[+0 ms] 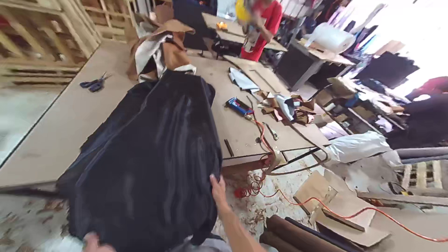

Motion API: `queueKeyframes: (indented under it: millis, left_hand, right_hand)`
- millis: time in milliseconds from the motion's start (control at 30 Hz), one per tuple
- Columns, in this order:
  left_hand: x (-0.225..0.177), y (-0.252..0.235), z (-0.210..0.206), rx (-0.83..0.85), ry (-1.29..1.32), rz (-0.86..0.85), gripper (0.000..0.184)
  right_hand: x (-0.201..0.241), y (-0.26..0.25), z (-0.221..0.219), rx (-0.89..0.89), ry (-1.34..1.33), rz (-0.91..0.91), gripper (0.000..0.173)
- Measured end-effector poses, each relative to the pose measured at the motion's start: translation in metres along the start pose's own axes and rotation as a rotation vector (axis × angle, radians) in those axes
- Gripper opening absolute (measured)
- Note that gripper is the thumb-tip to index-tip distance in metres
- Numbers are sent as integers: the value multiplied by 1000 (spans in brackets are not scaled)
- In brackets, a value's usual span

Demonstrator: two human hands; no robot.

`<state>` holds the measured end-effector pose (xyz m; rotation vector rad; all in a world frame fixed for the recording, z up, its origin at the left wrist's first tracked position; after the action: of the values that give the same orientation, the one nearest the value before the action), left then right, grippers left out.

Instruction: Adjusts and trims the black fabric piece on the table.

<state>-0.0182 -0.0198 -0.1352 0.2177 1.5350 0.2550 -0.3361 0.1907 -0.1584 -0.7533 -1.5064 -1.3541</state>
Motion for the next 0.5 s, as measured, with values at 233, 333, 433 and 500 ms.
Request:
queueKeyframes:
  millis: [233,333,433,500]
  left_hand:
    - [23,15,-53,257,-24,215,59]
    - [36,-29,6,138,-16,122,52]
    - [53,-80,35,76,0,63,65]
    - [63,-98,12,171,99,132,68]
  right_hand:
    - [26,-67,44,67,185,-98,46]
    - [-6,-32,71,212,-68,-197,47]
    - [-54,4,92,493,-308,-335,59]
    - [-61,22,103,498,-220,-320,62]
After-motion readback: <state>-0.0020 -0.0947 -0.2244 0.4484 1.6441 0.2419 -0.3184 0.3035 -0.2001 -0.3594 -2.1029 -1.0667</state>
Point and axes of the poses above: each hand's wrist, its own y-axis away from the middle knuckle, its own z-axis out of the back of the hand, x = y × z, the point moved 6 cm from there along -y, towards the middle knuckle, and after that the axes turned 5 degrees about -z, right-handed, at the moved point
